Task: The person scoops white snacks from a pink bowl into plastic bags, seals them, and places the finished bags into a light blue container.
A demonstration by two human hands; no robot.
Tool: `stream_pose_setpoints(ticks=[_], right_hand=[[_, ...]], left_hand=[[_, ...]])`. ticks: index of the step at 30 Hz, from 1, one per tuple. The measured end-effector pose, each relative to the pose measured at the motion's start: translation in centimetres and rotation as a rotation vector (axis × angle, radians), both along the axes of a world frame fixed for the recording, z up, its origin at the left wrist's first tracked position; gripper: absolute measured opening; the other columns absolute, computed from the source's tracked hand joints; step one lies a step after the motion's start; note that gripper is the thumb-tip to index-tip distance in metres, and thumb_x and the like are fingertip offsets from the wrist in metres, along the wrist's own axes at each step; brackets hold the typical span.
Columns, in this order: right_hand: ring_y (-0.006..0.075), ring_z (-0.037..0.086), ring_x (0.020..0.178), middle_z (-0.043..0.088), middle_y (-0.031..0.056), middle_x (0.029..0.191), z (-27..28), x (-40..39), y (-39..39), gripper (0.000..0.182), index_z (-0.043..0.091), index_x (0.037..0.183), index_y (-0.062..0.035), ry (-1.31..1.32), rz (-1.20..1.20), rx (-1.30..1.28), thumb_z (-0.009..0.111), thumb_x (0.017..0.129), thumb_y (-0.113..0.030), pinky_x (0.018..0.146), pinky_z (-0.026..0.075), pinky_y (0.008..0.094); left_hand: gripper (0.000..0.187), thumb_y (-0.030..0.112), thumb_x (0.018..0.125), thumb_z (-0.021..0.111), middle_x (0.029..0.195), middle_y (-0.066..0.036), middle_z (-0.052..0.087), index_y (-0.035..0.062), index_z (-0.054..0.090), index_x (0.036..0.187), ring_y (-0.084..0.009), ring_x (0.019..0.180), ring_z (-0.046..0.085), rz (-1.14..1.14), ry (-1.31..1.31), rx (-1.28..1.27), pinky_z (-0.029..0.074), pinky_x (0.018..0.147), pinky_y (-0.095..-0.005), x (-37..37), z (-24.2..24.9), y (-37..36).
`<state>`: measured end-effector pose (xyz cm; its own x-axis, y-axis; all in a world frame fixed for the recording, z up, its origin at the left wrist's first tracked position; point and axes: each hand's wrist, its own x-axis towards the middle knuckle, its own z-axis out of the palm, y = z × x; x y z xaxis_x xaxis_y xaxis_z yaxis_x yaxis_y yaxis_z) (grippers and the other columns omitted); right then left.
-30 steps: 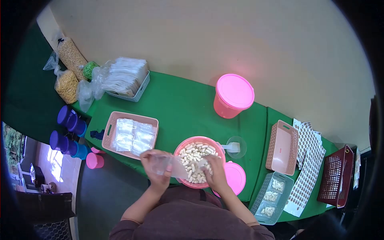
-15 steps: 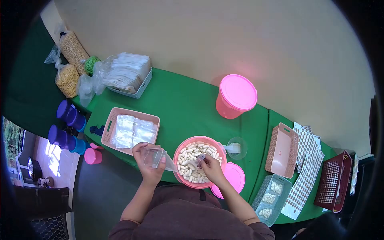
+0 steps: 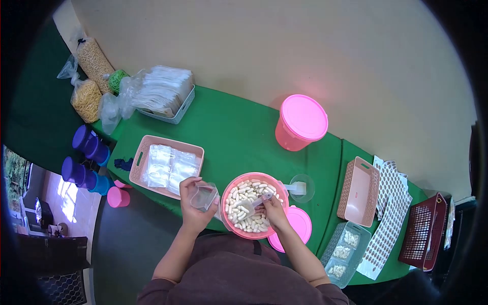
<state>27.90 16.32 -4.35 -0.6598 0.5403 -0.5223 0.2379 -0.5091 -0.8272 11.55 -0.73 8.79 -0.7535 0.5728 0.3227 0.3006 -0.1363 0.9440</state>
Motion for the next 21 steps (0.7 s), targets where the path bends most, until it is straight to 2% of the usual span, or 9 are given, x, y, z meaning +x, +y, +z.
stream_pose_setpoints(ticks=[1, 5, 8, 11, 12, 14, 15, 17, 21], right_hand=[[0.0171, 0.061, 0.076, 0.060, 0.0122, 0.095, 0.0, 0.1, 0.2, 0.024, 0.047, 0.116, -0.0002, 0.045, -0.016, -0.093, 0.042, 0.101, -0.019, 0.068, 0.056, 0.0309], [0.0176, 0.061, 0.078, 0.060, 0.0108, 0.093, 0.4, 0.2, 0.3, 0.026, 0.048, 0.116, -0.0014, 0.088, -0.104, -0.179, 0.043, 0.101, -0.022, 0.070, 0.055, 0.0319], [0.0166, 0.060, 0.077, 0.061, 0.0106, 0.091, 0.8, 0.5, 0.7, 0.025, 0.050, 0.113, -0.0022, 0.151, -0.168, -0.287, 0.045, 0.101, -0.023, 0.070, 0.053, 0.0304], [0.0163, 0.059, 0.078, 0.060, 0.0103, 0.093, 3.3, 0.9, 0.8, 0.025, 0.051, 0.112, -0.0031, 0.196, -0.259, -0.348, 0.046, 0.100, -0.024, 0.073, 0.052, 0.0306], [0.0163, 0.059, 0.079, 0.060, 0.0099, 0.094, 4.1, 1.1, 0.9, 0.024, 0.051, 0.112, -0.0032, 0.237, -0.286, -0.339, 0.047, 0.100, -0.024, 0.073, 0.052, 0.0305], [0.0162, 0.059, 0.080, 0.060, 0.0095, 0.094, 5.9, 1.6, 1.0, 0.024, 0.050, 0.113, -0.0034, 0.278, -0.315, -0.331, 0.047, 0.100, -0.024, 0.073, 0.052, 0.0305], [0.0161, 0.060, 0.079, 0.060, 0.0097, 0.094, 7.0, 1.8, 1.1, 0.024, 0.050, 0.113, -0.0028, 0.318, -0.357, -0.266, 0.047, 0.100, -0.023, 0.072, 0.052, 0.0301], [0.0160, 0.060, 0.079, 0.061, 0.0099, 0.094, 9.1, 2.2, 1.3, 0.023, 0.050, 0.113, -0.0023, 0.358, -0.399, -0.199, 0.047, 0.100, -0.022, 0.071, 0.052, 0.0297], [0.0153, 0.063, 0.072, 0.062, 0.0112, 0.089, 13.2, 2.5, 1.1, 0.024, 0.049, 0.114, 0.0001, 0.416, -0.448, 0.034, 0.048, 0.100, -0.020, 0.067, 0.054, 0.0271]], left_hand=[[0.058, 0.006, 0.076, 0.070, 0.100, -0.008, 0.052, 0.0056, 0.035, 0.122, -0.0168, 0.095, 0.054, 0.005, -0.001, -0.014, 0.043, 0.087, -0.0310, 0.0, 0.1, 0.0], [0.061, 0.002, 0.072, 0.073, 0.097, -0.008, 0.052, 0.0060, 0.038, 0.122, -0.0163, 0.092, 0.055, 0.017, 0.015, -0.026, 0.045, 0.084, -0.0308, -0.1, 0.3, 0.5], [0.058, 0.005, 0.075, 0.069, 0.101, -0.008, 0.053, 0.0064, 0.036, 0.123, -0.0165, 0.095, 0.053, -0.028, 0.033, -0.088, 0.042, 0.086, -0.0310, -0.2, 0.4, 0.5], [0.058, 0.005, 0.074, 0.071, 0.101, -0.008, 0.053, 0.0066, 0.039, 0.122, -0.0164, 0.096, 0.053, -0.053, 0.006, -0.116, 0.042, 0.086, -0.0310, -0.4, 0.0, 0.5], [0.058, 0.005, 0.074, 0.071, 0.101, -0.008, 0.053, 0.0066, 0.039, 0.122, -0.0164, 0.096, 0.053, -0.055, 0.007, -0.116, 0.042, 0.086, -0.0310, -0.4, 0.2, 0.6], [0.063, 0.008, 0.068, 0.077, 0.102, -0.010, 0.055, 0.0062, 0.042, 0.121, -0.0217, 0.097, 0.056, -0.110, 0.132, -0.371, 0.044, 0.087, -0.0348, -0.5, 0.8, 0.6], [0.063, 0.008, 0.068, 0.077, 0.102, -0.010, 0.055, 0.0062, 0.042, 0.121, -0.0217, 0.097, 0.056, -0.111, 0.133, -0.371, 0.044, 0.087, -0.0348, -0.4, 0.8, 0.8], [0.071, 0.011, 0.058, 0.082, 0.100, -0.013, 0.055, 0.0057, 0.045, 0.119, -0.0309, 0.097, 0.056, -0.192, 0.492, -0.564, 0.044, 0.086, -0.0423, 0.0, 0.8, 1.3], [0.073, 0.014, 0.058, 0.083, 0.103, -0.013, 0.054, 0.0055, 0.046, 0.120, -0.0331, 0.101, 0.054, -0.291, 0.559, -0.596, 0.042, 0.088, -0.0437, 1.1, -0.1, 2.5]])
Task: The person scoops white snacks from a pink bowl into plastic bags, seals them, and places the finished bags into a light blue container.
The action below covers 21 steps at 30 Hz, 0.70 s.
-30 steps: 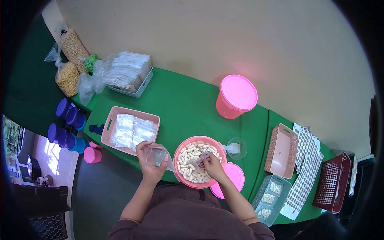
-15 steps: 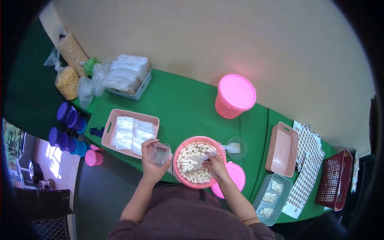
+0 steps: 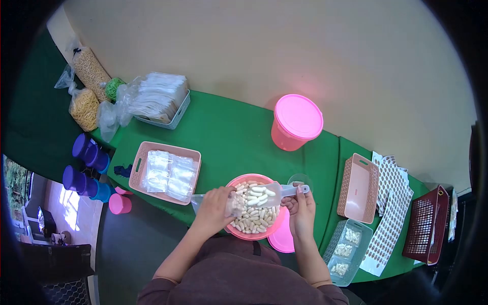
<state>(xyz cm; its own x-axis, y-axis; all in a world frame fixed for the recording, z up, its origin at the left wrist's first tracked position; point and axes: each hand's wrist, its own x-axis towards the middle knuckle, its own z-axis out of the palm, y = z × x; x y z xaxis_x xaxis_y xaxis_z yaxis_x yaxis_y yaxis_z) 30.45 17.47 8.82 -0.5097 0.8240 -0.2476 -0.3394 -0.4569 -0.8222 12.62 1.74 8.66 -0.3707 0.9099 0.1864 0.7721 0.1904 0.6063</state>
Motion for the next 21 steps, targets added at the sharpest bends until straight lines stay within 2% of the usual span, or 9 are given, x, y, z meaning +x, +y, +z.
stream_pose_setpoints(ticks=[5, 7, 8, 9, 11, 13, 15, 17, 21], right_hand=[[0.0159, 0.066, 0.074, 0.064, 0.0124, 0.088, 2.2, 0.2, -2.8, 0.023, 0.050, 0.113, 0.0030, -0.113, 0.051, 0.311, 0.052, 0.097, -0.014, 0.067, 0.055, 0.0261], [0.0166, 0.068, 0.080, 0.066, 0.0135, 0.091, 2.3, 0.7, -4.1, 0.020, 0.055, 0.109, 0.0043, -0.341, 0.117, 0.714, 0.058, 0.093, -0.007, 0.069, 0.056, 0.0280], [0.0181, 0.069, 0.080, 0.068, 0.0145, 0.092, 2.2, 1.1, -4.4, 0.020, 0.058, 0.107, 0.0037, -0.369, 0.115, 0.872, 0.063, 0.088, -0.002, 0.069, 0.056, 0.0302], [0.0181, 0.069, 0.080, 0.068, 0.0145, 0.092, 2.2, 1.3, -4.5, 0.020, 0.058, 0.107, 0.0037, -0.369, 0.115, 0.870, 0.063, 0.088, -0.002, 0.069, 0.056, 0.0302], [0.0189, 0.069, 0.075, 0.069, 0.0151, 0.092, 2.4, 1.8, -4.5, 0.022, 0.059, 0.107, 0.0026, -0.407, 0.028, 1.203, 0.065, 0.086, -0.002, 0.069, 0.056, 0.0309], [0.0201, 0.069, 0.074, 0.069, 0.0146, 0.090, 2.2, 2.0, -4.1, 0.021, 0.060, 0.105, 0.0025, -0.380, -0.034, 1.207, 0.066, 0.085, -0.002, 0.067, 0.055, 0.0300], [0.0173, 0.067, 0.077, 0.065, 0.0130, 0.086, 1.9, 1.8, -3.3, 0.017, 0.056, 0.104, 0.0077, -0.418, -0.170, 1.096, 0.059, 0.090, -0.001, 0.064, 0.056, 0.0280], [0.0161, 0.066, 0.076, 0.065, 0.0131, 0.086, 1.4, 0.5, -1.6, 0.016, 0.055, 0.106, 0.0060, -0.476, -0.191, 1.099, 0.056, 0.092, -0.002, 0.064, 0.056, 0.0274], [0.0176, 0.066, 0.074, 0.064, 0.0136, 0.086, -6.2, -1.4, 0.6, 0.012, 0.053, 0.105, 0.0029, -0.531, 0.101, 0.766, 0.050, 0.095, -0.003, 0.062, 0.055, 0.0270]], left_hand=[[0.073, 0.017, 0.060, 0.082, 0.110, -0.014, 0.054, 0.0056, 0.043, 0.121, -0.0342, 0.102, 0.054, -0.076, 0.020, 0.077, 0.042, 0.088, -0.0442, 1.6, -0.7, 1.0], [0.073, 0.017, 0.061, 0.082, 0.110, -0.014, 0.054, 0.0057, 0.042, 0.121, -0.0342, 0.102, 0.054, -0.086, 0.038, 0.089, 0.042, 0.088, -0.0442, 2.0, -0.8, 1.2], [0.073, 0.016, 0.062, 0.082, 0.110, -0.013, 0.054, 0.0058, 0.042, 0.122, -0.0341, 0.102, 0.054, -0.097, 0.055, 0.102, 0.042, 0.088, -0.0443, 2.2, -0.9, 1.2], [0.073, 0.016, 0.062, 0.082, 0.110, -0.013, 0.054, 0.0058, 0.042, 0.122, -0.0341, 0.102, 0.054, -0.097, 0.056, 0.100, 0.042, 0.088, -0.0443, 2.3, -1.0, 1.1], [0.071, 0.017, 0.063, 0.082, 0.109, -0.013, 0.055, 0.0066, 0.042, 0.121, -0.0336, 0.102, 0.054, -0.075, 0.021, 0.143, 0.042, 0.089, -0.0443, 2.4, -1.3, 1.1], [0.071, 0.017, 0.062, 0.082, 0.108, -0.012, 0.055, 0.0068, 0.043, 0.120, -0.0337, 0.102, 0.055, -0.061, 0.005, 0.159, 0.042, 0.089, -0.0439, 2.1, -1.1, 0.9], [0.070, 0.017, 0.062, 0.082, 0.107, -0.012, 0.056, 0.0069, 0.043, 0.120, -0.0338, 0.102, 0.055, -0.046, -0.012, 0.176, 0.042, 0.089, -0.0436, 1.9, -1.1, 0.7], [0.069, 0.016, 0.062, 0.082, 0.107, -0.012, 0.057, 0.0068, 0.044, 0.119, -0.0344, 0.102, 0.055, 0.075, -0.052, 0.129, 0.044, 0.088, -0.0427, 1.6, -1.1, 0.4], [0.068, 0.015, 0.062, 0.081, 0.110, -0.013, 0.057, 0.0062, 0.045, 0.120, -0.0349, 0.103, 0.056, 0.164, -0.066, 0.128, 0.045, 0.088, -0.0421, 0.8, -1.2, -0.1]])
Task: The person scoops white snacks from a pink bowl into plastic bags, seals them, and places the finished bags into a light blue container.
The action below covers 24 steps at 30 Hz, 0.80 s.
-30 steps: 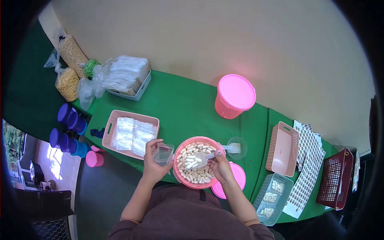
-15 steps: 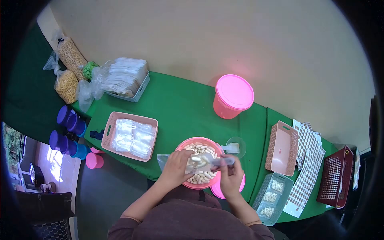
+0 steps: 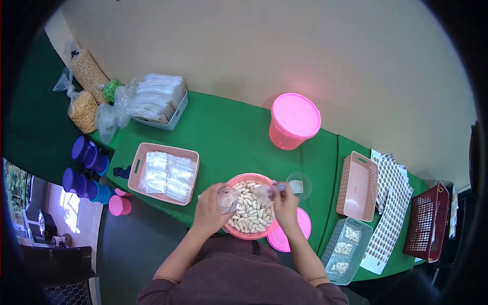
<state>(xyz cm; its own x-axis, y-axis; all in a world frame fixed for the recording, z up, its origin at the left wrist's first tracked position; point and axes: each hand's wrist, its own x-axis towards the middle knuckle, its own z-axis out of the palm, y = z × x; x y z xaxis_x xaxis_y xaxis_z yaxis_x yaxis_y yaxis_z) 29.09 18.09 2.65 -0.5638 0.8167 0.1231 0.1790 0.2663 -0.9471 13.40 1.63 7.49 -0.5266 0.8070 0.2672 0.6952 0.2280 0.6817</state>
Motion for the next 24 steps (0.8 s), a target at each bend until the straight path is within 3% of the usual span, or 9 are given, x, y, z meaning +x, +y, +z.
stream_pose_setpoints(ticks=[4, 5, 12, 17, 22, 24], right_hand=[[0.0196, 0.068, 0.068, 0.066, 0.0146, 0.083, -5.5, -1.8, -1.0, 0.016, 0.049, 0.110, 0.0029, 0.003, 0.103, -0.363, 0.050, 0.095, -0.004, 0.057, 0.055, 0.0286], [0.0195, 0.068, 0.068, 0.065, 0.0146, 0.082, -6.2, -1.8, -1.1, 0.017, 0.048, 0.110, 0.0028, -0.010, 0.116, -0.354, 0.050, 0.095, -0.005, 0.056, 0.056, 0.0285], [0.0197, 0.068, 0.066, 0.064, 0.0162, 0.083, -5.9, -1.7, -0.3, 0.022, 0.046, 0.114, 0.0024, -0.010, 0.094, -0.643, 0.049, 0.097, -0.011, 0.053, 0.055, 0.0278], [0.0157, 0.065, 0.065, 0.064, 0.0126, 0.084, -3.6, -1.1, -0.8, 0.024, 0.048, 0.115, 0.0001, 0.207, -0.010, -0.837, 0.052, 0.097, -0.016, 0.054, 0.053, 0.0254], [0.0133, 0.063, 0.064, 0.063, 0.0082, 0.079, 0.5, 0.9, 0.4, 0.024, 0.054, 0.106, -0.0007, 0.222, -0.067, -0.796, 0.056, 0.096, -0.022, 0.056, 0.053, 0.0248], [0.0135, 0.063, 0.064, 0.063, 0.0085, 0.078, 1.9, 1.5, 0.7, 0.023, 0.054, 0.105, -0.0005, 0.309, -0.105, -0.666, 0.056, 0.096, -0.021, 0.056, 0.052, 0.0244]], left_hand=[[0.071, 0.014, 0.061, 0.082, 0.108, -0.015, 0.057, 0.0058, 0.044, 0.120, -0.0350, 0.099, 0.057, 0.074, 0.052, 0.026, 0.045, 0.086, -0.0431, -0.6, 0.4, -0.4], [0.072, 0.014, 0.060, 0.082, 0.109, -0.016, 0.057, 0.0059, 0.044, 0.121, -0.0350, 0.099, 0.057, 0.080, 0.045, 0.020, 0.045, 0.087, -0.0430, -0.7, 0.5, -0.4], [0.074, 0.014, 0.060, 0.082, 0.113, -0.015, 0.057, 0.0061, 0.044, 0.123, -0.0353, 0.102, 0.057, 0.094, 0.017, 0.015, 0.045, 0.088, -0.0436, -0.9, -0.2, -0.5], [0.073, 0.013, 0.061, 0.081, 0.113, -0.015, 0.056, 0.0061, 0.044, 0.123, -0.0352, 0.104, 0.056, 0.083, 0.004, -0.050, 0.044, 0.089, -0.0452, -1.2, 0.2, -0.8], [0.071, 0.012, 0.061, 0.080, 0.111, -0.015, 0.055, 0.0054, 0.044, 0.122, -0.0349, 0.104, 0.054, 0.037, 0.047, -0.098, 0.042, 0.090, -0.0446, -1.4, 0.1, -0.9], [0.071, 0.012, 0.062, 0.079, 0.112, -0.015, 0.054, 0.0056, 0.044, 0.123, -0.0343, 0.105, 0.053, 0.000, 0.074, -0.127, 0.042, 0.092, -0.0442, -1.2, -0.1, -0.9]])
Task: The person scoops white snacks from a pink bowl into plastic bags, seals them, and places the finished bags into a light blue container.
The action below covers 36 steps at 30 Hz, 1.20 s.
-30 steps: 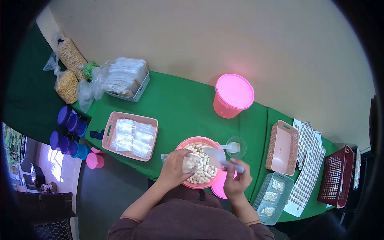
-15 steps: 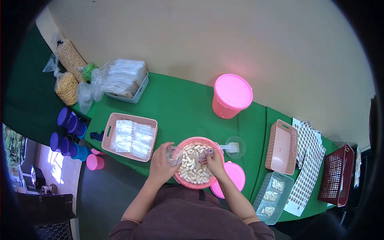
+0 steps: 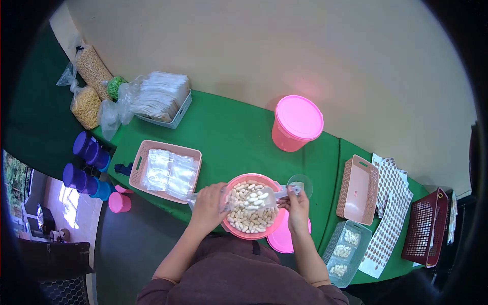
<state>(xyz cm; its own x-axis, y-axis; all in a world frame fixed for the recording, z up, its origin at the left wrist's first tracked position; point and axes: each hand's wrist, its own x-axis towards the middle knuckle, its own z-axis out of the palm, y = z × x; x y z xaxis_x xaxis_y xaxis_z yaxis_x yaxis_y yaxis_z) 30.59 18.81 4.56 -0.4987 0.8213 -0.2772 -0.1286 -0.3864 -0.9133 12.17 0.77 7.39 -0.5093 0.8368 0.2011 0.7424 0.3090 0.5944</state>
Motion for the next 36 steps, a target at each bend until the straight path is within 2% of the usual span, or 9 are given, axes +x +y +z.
stream_pose_setpoints(ticks=[4, 9, 13, 18, 28, 30, 33, 35, 36], right_hand=[[0.0147, 0.064, 0.065, 0.065, 0.0104, 0.080, 4.3, 0.1, -1.3, 0.017, 0.054, 0.102, 0.0001, 0.052, -0.017, 0.179, 0.053, 0.097, -0.016, 0.059, 0.053, 0.0247], [0.0118, 0.064, 0.073, 0.064, 0.0087, 0.085, 5.8, -0.4, -3.7, 0.013, 0.052, 0.104, 0.0019, 0.012, 0.031, 0.332, 0.055, 0.095, -0.007, 0.064, 0.053, 0.0251], [0.0122, 0.064, 0.071, 0.065, 0.0090, 0.083, 5.1, -0.2, -3.1, 0.014, 0.053, 0.104, 0.0019, 0.034, -0.004, 0.316, 0.055, 0.096, -0.009, 0.064, 0.053, 0.0250], [0.0138, 0.065, 0.065, 0.066, 0.0099, 0.078, 3.3, 0.1, -1.7, 0.018, 0.055, 0.103, 0.0019, 0.100, -0.086, 0.121, 0.055, 0.096, -0.014, 0.061, 0.053, 0.0258], [0.0152, 0.066, 0.064, 0.067, 0.0108, 0.080, 3.9, 0.1, -1.8, 0.018, 0.055, 0.103, 0.0014, 0.047, -0.027, 0.237, 0.055, 0.096, -0.016, 0.060, 0.053, 0.0251], [0.0144, 0.065, 0.063, 0.065, 0.0102, 0.082, 3.6, 0.2, -1.4, 0.018, 0.054, 0.104, 0.0005, 0.116, -0.098, 0.069, 0.056, 0.096, -0.016, 0.057, 0.053, 0.0245], [0.0149, 0.065, 0.065, 0.065, 0.0111, 0.083, 2.3, 0.6, -0.7, 0.018, 0.054, 0.105, 0.0003, 0.169, -0.193, 0.032, 0.055, 0.096, -0.015, 0.057, 0.054, 0.0251], [0.0155, 0.065, 0.064, 0.066, 0.0104, 0.082, 1.4, 0.6, -0.2, 0.017, 0.054, 0.105, 0.0004, 0.110, -0.159, 0.081, 0.054, 0.096, -0.014, 0.059, 0.054, 0.0259], [0.0161, 0.064, 0.064, 0.066, 0.0097, 0.081, 0.8, 0.7, 0.0, 0.016, 0.055, 0.104, 0.0004, 0.050, -0.125, 0.127, 0.053, 0.096, -0.014, 0.060, 0.054, 0.0268]], left_hand=[[0.070, 0.012, 0.062, 0.080, 0.111, -0.014, 0.053, 0.0050, 0.045, 0.122, -0.0348, 0.107, 0.051, -0.144, 0.047, -0.002, 0.039, 0.094, -0.0454, 1.6, -0.2, 0.9], [0.071, 0.013, 0.061, 0.081, 0.112, -0.015, 0.053, 0.0054, 0.045, 0.122, -0.0360, 0.107, 0.051, -0.240, 0.023, 0.045, 0.039, 0.094, -0.0459, 2.7, 0.1, 1.6], [0.072, 0.014, 0.061, 0.081, 0.113, -0.015, 0.053, 0.0056, 0.044, 0.123, -0.0360, 0.108, 0.050, -0.233, 0.011, 0.043, 0.038, 0.095, -0.0463, 2.8, 0.0, 1.4], [0.073, 0.015, 0.062, 0.081, 0.115, -0.014, 0.053, 0.0058, 0.044, 0.124, -0.0358, 0.110, 0.050, -0.184, -0.014, 0.048, 0.038, 0.097, -0.0464, 2.5, 0.1, 1.1], [0.072, 0.013, 0.062, 0.080, 0.117, -0.014, 0.053, 0.0067, 0.044, 0.124, -0.0359, 0.111, 0.050, -0.187, -0.032, 0.059, 0.038, 0.098, -0.0464, 2.7, 0.2, 1.1], [0.071, 0.013, 0.063, 0.079, 0.117, -0.014, 0.053, 0.0065, 0.044, 0.124, -0.0362, 0.111, 0.050, -0.179, -0.041, 0.068, 0.038, 0.097, -0.0464, 2.4, 0.3, 1.0], [0.064, 0.011, 0.068, 0.075, 0.121, -0.016, 0.049, 0.0060, 0.044, 0.124, -0.0347, 0.113, 0.050, -0.135, -0.077, 0.150, 0.039, 0.098, -0.0453, 2.1, -0.2, 0.8], [0.065, 0.007, 0.074, 0.070, 0.127, -0.018, 0.039, 0.0040, 0.035, 0.128, -0.0343, 0.111, 0.052, 0.092, -0.129, 0.504, 0.038, 0.100, -0.0472, 1.5, -1.1, 0.2], [0.063, 0.009, 0.075, 0.068, 0.129, -0.017, 0.035, 0.0037, 0.033, 0.128, -0.0349, 0.115, 0.050, 0.088, -0.228, 0.759, 0.038, 0.100, -0.0469, 0.9, -0.7, 0.3]])
